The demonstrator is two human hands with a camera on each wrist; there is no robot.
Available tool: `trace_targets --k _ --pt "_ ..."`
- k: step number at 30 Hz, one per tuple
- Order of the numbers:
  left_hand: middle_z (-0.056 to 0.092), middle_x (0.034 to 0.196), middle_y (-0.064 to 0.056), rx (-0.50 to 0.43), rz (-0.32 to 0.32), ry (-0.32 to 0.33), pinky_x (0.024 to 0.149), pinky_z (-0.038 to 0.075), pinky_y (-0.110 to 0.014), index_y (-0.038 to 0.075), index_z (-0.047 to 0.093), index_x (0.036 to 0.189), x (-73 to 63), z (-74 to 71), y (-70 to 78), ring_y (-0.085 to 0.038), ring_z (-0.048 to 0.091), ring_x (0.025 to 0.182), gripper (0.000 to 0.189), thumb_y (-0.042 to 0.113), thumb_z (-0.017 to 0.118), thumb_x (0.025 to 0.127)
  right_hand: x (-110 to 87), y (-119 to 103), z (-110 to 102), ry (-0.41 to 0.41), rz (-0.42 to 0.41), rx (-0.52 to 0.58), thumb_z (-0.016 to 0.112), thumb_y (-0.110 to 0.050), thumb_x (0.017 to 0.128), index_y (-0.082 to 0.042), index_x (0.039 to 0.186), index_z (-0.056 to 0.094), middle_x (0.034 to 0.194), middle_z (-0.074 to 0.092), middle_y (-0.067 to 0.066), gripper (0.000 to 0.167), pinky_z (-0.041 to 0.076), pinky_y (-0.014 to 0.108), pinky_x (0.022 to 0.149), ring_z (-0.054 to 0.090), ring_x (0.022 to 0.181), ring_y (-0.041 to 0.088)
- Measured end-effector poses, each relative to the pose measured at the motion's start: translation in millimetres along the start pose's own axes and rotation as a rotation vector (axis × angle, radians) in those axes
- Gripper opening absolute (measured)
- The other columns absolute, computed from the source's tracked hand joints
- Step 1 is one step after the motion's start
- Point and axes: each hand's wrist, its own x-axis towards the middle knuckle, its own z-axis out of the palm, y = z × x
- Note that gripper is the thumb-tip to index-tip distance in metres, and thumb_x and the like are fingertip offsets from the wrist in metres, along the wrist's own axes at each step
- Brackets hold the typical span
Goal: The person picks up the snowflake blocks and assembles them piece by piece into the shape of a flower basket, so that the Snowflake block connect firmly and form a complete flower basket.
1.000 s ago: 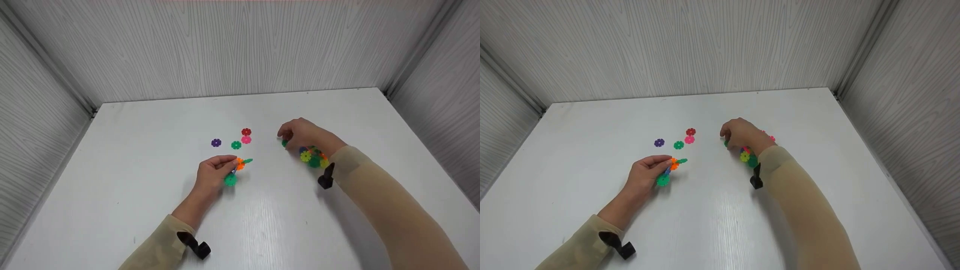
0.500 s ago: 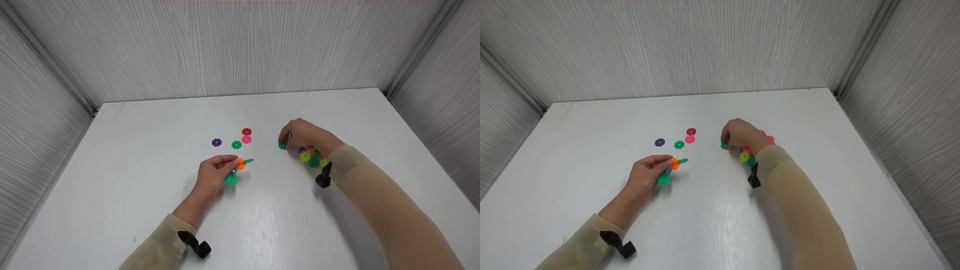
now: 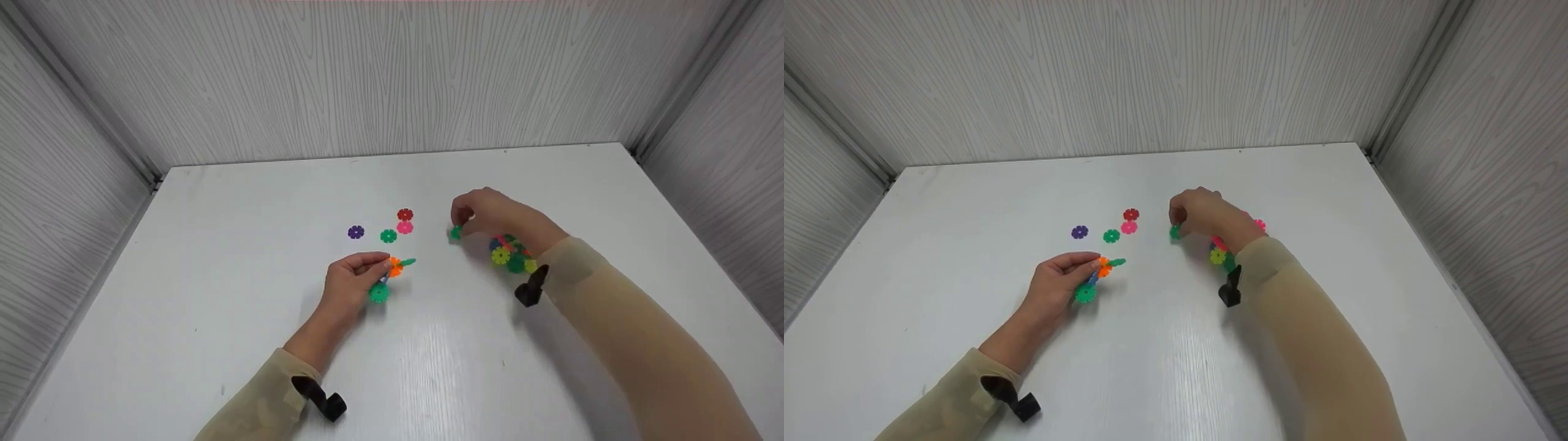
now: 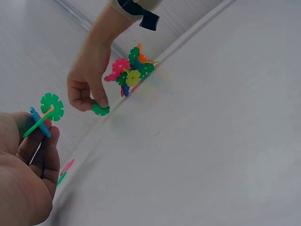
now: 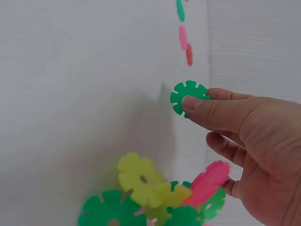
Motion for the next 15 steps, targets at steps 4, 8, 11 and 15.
trace_targets --k 4,8,11,15 --pt "0.079 0.109 -0.009 0.025 -0.012 0.021 0.092 0.059 -0.025 0.006 0.08 0.118 -0.6 0.7 1.5 -0.023 0.075 0.102 0.022 0.014 0.079 0.098 -15.8 -20.5 5.4 0.062 -0.095 0.181 0.079 -0.014 0.098 -0.015 0.113 0.074 0.103 0.07 0.003 0.016 0.055 0.037 0.091 0.062 0.099 0.023" --pt "0.079 0.107 -0.008 0.052 -0.015 0.039 0.092 0.059 -0.025 0.005 0.077 0.124 -2.4 0.2 5.8 -0.023 0.074 0.101 0.028 0.015 0.078 0.099 -34.7 -40.9 26.1 0.101 -0.157 0.417 0.077 -0.015 0.099 -0.015 0.119 0.076 0.106 0.074 0.002 0.021 0.06 0.037 0.09 0.07 0.097 0.023" --pt "0.079 0.109 -0.008 0.045 0.007 0.042 0.093 0.059 -0.025 0.006 0.078 0.123 -4.3 -1.7 8.3 -0.023 0.074 0.103 0.026 0.014 0.077 0.099 -45.2 -51.4 42.3 0.127 -0.207 0.512 0.077 -0.015 0.099 -0.015 0.116 0.077 0.103 0.075 0.004 0.017 0.061 0.038 0.089 0.074 0.092 0.023" --pt "0.079 0.111 -0.008 0.028 0.031 0.047 0.094 0.059 -0.026 0.006 0.079 0.121 -6.3 -4.2 9.1 -0.024 0.074 0.104 0.023 0.012 0.077 0.099 -50.9 -58.6 59.5 0.154 -0.237 0.574 0.076 -0.016 0.099 -0.014 0.114 0.077 0.101 0.074 0.005 0.015 0.062 0.039 0.089 0.076 0.089 0.023"
